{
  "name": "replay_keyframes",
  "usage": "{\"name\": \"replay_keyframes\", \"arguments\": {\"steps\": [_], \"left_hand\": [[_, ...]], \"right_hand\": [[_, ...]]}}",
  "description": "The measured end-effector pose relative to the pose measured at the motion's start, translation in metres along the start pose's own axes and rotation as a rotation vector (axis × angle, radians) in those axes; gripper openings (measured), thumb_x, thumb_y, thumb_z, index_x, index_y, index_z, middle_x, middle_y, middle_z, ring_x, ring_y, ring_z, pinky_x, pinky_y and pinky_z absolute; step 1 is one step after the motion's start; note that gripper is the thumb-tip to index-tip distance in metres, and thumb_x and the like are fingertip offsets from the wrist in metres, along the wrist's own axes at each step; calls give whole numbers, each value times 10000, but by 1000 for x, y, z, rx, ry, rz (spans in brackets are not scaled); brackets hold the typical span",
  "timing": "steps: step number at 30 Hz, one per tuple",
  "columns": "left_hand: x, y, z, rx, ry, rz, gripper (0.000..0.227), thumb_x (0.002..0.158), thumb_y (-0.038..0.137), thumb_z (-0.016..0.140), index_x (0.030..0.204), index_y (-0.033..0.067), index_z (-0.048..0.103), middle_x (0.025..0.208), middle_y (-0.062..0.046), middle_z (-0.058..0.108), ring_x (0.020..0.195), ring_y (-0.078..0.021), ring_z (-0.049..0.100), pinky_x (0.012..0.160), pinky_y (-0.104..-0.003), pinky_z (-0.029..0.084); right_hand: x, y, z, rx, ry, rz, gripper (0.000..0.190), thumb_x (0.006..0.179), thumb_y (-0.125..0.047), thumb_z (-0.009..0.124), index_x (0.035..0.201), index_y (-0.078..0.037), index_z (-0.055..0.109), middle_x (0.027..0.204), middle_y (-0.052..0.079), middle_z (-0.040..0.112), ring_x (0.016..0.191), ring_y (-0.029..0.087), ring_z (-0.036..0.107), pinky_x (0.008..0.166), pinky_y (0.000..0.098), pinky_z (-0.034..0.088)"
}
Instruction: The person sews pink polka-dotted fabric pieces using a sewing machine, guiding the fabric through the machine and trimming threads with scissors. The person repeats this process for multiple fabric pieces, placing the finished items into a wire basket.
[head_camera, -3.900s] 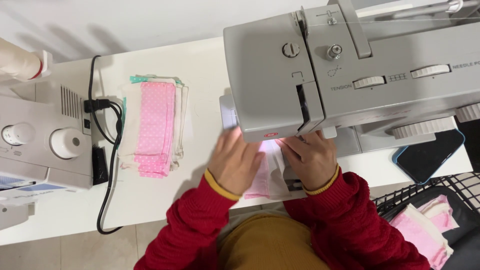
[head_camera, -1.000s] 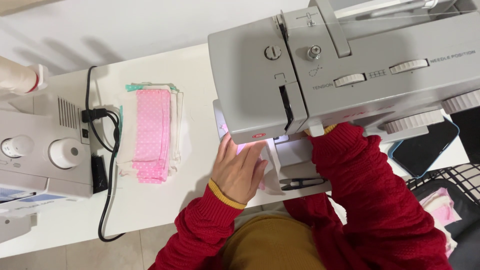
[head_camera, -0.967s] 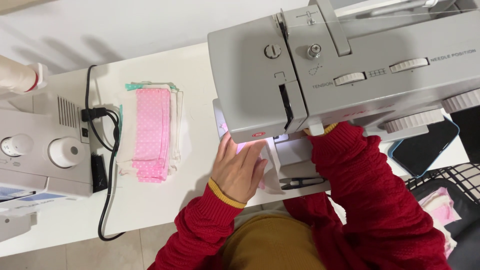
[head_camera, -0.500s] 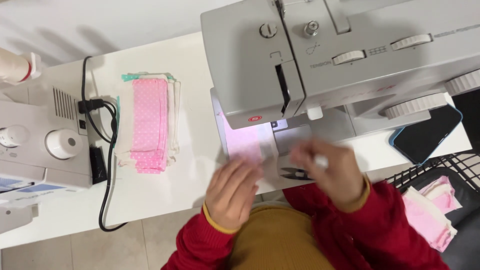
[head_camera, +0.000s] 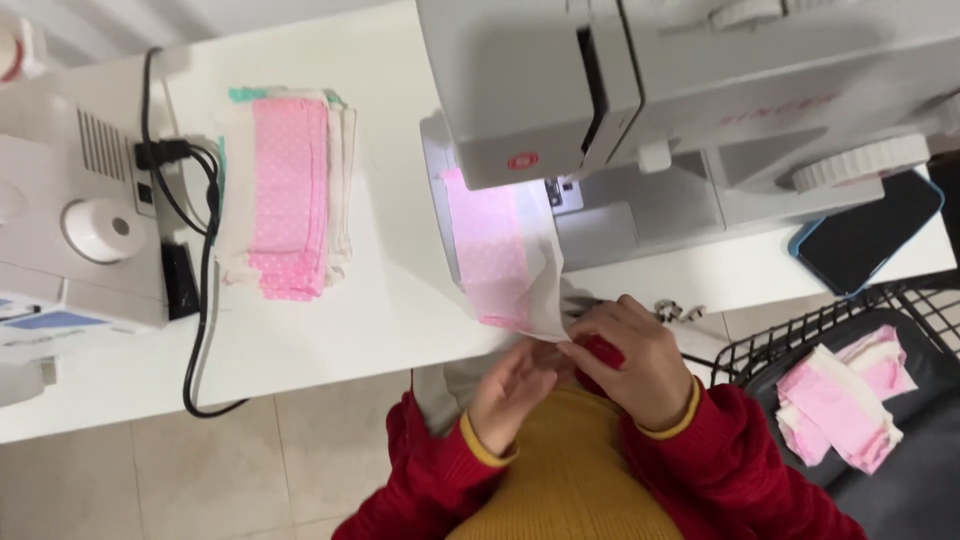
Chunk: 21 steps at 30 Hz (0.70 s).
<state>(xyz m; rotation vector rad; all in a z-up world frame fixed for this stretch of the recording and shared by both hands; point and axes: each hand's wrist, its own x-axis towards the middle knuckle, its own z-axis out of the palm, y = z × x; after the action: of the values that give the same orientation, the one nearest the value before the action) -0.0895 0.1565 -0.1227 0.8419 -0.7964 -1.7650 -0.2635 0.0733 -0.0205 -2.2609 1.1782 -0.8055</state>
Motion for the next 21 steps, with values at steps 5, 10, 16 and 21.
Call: {"name": "replay_keyframes", "arguments": {"steps": [5, 10, 16, 21], "left_hand": [[16, -16, 6, -365, 95, 74, 371, 999, -105, 560, 1365, -44, 568, 1301, -151, 651, 1165, -270, 658, 1039, -410, 545], [18, 7, 21, -345, 151, 132, 338, 979, -110, 599, 1307, -28, 600, 1216, -134, 689, 1108, -250, 686, 980, -389, 570], [18, 11, 24, -309, 232, 126, 274, 943, -106, 630, 1210, -44, 632, 1095, -114, 730, 991, -222, 720, 884, -360, 602], [19, 14, 25, -202, 287, 157, 245, 934, -124, 671, 1168, -57, 642, 1037, -114, 727, 940, -213, 720, 837, -335, 604]], "right_hand": [[-41, 16, 9, 400, 11, 300, 130, 856, -37, 805, 918, 5, 699, 865, 77, 680, 764, 158, 610, 680, 280, 487], [-46, 14, 26, 892, 55, 444, 97, 931, 15, 704, 1018, 17, 661, 941, 60, 667, 838, 104, 615, 741, 251, 501], [-51, 12, 41, 947, 183, 325, 88, 969, 52, 682, 998, -8, 624, 979, 68, 652, 867, 111, 642, 786, 252, 522], [-41, -10, 32, 530, 355, 166, 189, 872, 57, 760, 968, -33, 624, 957, 80, 624, 816, 144, 638, 728, 268, 522]]}}
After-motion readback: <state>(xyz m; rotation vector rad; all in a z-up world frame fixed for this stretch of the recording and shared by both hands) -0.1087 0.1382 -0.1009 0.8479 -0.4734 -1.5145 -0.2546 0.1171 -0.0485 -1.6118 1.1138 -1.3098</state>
